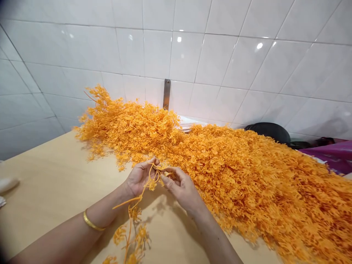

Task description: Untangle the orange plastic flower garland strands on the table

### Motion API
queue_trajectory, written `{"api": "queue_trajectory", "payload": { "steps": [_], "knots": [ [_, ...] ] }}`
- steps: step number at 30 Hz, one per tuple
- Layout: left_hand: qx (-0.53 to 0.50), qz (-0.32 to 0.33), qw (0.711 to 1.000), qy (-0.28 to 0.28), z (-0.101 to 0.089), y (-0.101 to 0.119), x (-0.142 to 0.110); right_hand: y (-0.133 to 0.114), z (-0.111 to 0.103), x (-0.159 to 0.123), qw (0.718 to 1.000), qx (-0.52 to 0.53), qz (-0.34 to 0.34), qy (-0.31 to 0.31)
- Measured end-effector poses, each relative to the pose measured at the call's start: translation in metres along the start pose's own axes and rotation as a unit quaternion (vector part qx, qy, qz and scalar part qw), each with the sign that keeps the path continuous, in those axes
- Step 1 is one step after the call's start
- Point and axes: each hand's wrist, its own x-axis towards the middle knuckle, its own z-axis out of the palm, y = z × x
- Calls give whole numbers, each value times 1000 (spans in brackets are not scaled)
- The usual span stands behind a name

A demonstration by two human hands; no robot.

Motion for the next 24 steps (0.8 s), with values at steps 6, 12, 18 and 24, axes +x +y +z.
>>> {"api": "queue_trajectory", "payload": {
  "steps": [6,12,18,24],
  "knots": [
    [73,44,996,23,6,-7,-1,11,6,5,989,-65,-114,61],
    [121,43,992,-18,4,-13,-4,17,2,5,967,-167,-139,136],
    [219,64,974,0,1,-24,-6,18,2,5,947,-225,-161,167],
    [332,101,936,-58,2,-22,-7,18,0,4,917,-305,-173,192]
  ]
}}
